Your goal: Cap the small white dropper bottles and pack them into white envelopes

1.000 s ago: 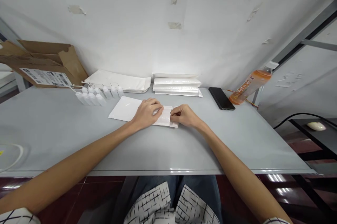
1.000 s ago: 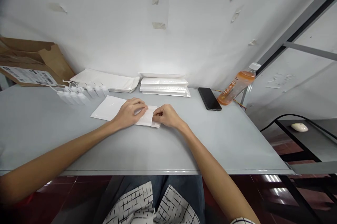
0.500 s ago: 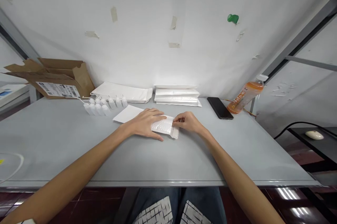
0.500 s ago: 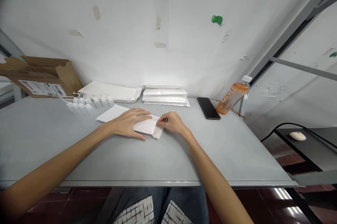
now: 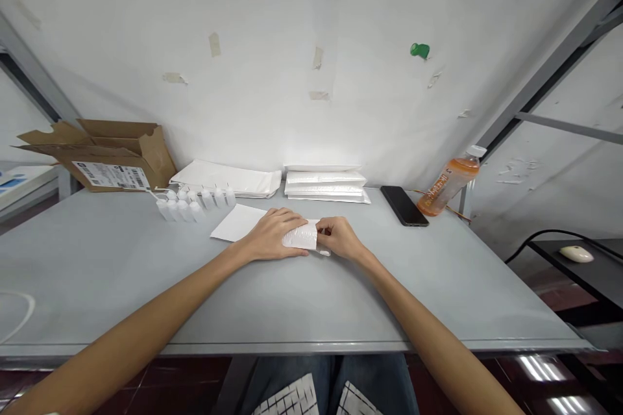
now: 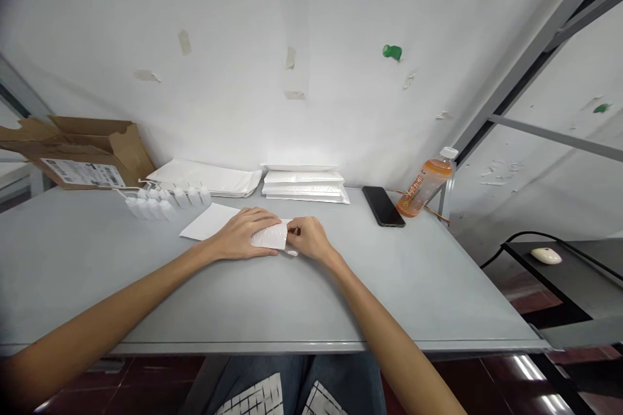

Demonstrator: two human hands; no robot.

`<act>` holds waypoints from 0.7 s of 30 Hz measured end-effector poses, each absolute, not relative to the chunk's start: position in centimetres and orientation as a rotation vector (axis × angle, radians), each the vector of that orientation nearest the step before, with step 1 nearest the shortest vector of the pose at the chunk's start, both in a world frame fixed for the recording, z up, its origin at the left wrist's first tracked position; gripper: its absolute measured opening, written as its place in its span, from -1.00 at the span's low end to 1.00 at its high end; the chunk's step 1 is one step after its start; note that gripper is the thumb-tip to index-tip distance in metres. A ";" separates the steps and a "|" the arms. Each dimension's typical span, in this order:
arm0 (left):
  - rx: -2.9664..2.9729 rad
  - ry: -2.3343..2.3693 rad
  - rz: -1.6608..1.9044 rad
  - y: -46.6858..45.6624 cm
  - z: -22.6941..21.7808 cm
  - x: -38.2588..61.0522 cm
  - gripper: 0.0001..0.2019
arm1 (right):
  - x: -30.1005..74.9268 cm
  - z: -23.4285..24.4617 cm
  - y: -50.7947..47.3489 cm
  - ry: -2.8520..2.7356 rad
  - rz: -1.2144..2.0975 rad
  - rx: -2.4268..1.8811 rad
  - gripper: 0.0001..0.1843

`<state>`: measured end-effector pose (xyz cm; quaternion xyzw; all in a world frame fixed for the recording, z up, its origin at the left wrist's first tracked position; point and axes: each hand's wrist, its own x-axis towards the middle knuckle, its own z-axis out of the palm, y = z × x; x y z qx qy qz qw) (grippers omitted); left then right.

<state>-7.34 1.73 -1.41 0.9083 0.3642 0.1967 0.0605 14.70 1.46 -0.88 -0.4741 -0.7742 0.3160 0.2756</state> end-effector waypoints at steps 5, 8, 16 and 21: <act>2.745 1.116 0.578 1.7 -1.2 -7.2 -0.38 | 16.0 0.2 1.8 -2.106 1.009 -1.322 -0.87; 2.747 1.112 0.551 1.7 -1.1 -7.2 -0.38 | 16.9 0.6 1.9 -2.106 1.129 -1.304 -0.83; 2.763 1.091 0.587 1.8 -1.4 -7.3 -0.39 | 17.5 1.0 2.1 -2.136 1.356 -1.159 -0.70; 2.768 1.090 0.610 1.8 -1.5 -7.3 -0.38 | 17.6 0.8 2.2 -2.133 1.347 -1.146 -0.70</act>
